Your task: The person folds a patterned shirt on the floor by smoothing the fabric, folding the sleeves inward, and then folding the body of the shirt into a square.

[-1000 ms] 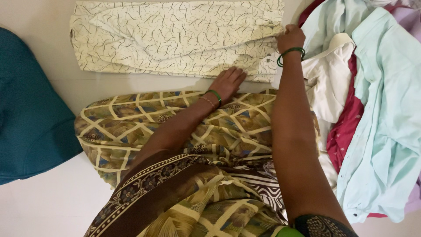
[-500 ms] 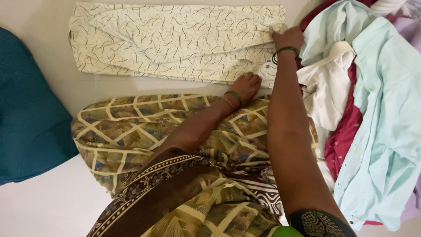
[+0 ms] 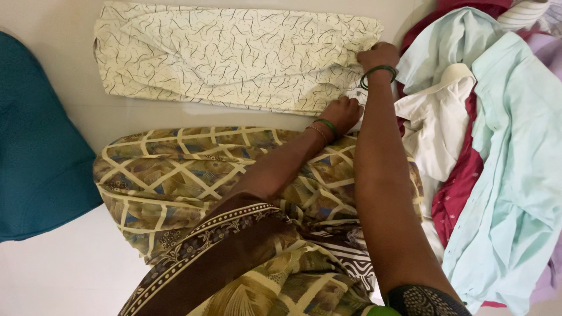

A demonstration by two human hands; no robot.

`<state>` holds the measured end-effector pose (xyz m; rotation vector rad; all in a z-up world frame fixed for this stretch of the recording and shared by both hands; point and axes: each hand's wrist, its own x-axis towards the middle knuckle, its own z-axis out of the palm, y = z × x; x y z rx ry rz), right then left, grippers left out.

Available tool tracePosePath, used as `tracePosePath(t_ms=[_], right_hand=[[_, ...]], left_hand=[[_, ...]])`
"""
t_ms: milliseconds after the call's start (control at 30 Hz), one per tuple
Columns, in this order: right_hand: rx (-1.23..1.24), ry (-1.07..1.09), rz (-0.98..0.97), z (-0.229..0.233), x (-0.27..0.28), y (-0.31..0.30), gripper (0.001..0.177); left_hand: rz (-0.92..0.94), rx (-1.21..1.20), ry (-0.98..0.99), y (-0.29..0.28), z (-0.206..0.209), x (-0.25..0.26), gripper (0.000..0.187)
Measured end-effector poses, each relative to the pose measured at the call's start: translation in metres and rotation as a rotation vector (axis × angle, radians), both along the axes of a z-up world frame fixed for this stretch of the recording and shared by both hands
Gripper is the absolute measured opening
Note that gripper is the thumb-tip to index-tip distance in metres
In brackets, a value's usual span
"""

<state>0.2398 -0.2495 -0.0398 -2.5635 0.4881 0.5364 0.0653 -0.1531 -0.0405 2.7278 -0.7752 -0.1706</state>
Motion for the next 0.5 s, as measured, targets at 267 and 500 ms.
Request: tracePosePath(t_ms=[267, 500], right_hand=[[0.104, -0.191, 0.088, -0.02, 0.011, -0.014, 0.027], [0.193, -0.384, 0.251, 0.031, 0.007, 0.014, 0.027]], left_hand=[[0.599, -0.498, 0.171, 0.018, 0.025, 0.0, 0.025], [0.916, -1.07, 0.22, 0.042, 0.052, -0.014, 0.025]])
